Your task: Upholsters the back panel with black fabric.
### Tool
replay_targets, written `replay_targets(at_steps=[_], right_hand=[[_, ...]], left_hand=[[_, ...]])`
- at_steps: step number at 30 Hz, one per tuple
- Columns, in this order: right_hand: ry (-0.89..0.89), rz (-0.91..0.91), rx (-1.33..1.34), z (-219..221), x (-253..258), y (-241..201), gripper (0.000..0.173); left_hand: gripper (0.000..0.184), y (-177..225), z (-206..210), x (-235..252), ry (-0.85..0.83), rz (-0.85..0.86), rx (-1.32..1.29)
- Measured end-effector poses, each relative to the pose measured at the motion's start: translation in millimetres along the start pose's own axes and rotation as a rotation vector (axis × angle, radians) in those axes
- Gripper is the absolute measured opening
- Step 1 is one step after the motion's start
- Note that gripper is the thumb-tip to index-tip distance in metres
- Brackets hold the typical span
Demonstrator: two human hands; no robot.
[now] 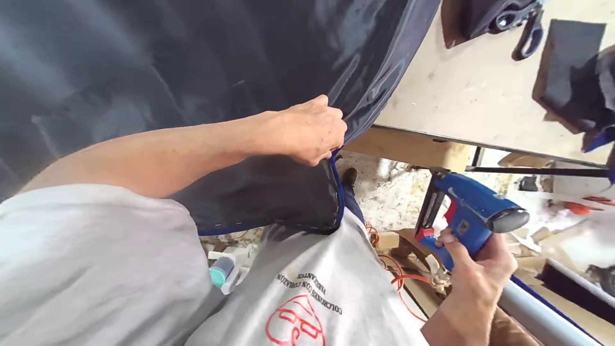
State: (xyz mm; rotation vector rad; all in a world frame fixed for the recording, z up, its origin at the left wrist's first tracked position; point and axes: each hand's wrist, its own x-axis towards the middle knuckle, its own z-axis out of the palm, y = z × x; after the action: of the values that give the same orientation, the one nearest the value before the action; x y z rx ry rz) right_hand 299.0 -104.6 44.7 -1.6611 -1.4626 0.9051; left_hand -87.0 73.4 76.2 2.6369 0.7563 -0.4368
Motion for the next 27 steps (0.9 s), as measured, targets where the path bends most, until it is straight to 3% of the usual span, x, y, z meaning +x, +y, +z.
replay_targets(at_steps=[4,8,15,21,27], right_hand=[[-0.098,0.002,-0.210,-5,4,-31,0.040],[-0.329,-0.093,-0.247,-9,26,-58,0.030],[-0.679,-0.505,-0.578,19,93,-109,0.046],[-0.914,-0.614,-0.692,57,142,-139,0.042],[-1.013,-0.638,-0.751,81,156,-156,0.041]], left_hand=[[0.017,5,2,2,0.031,-0.018,0.006],[0.017,5,8,0,0.098,0.008,0.018],[0.023,8,21,-4,0.200,0.003,0.024],[0.022,5,34,-6,0.295,-0.024,-0.034],[0.024,4,34,-8,0.322,-0.039,-0.080]])
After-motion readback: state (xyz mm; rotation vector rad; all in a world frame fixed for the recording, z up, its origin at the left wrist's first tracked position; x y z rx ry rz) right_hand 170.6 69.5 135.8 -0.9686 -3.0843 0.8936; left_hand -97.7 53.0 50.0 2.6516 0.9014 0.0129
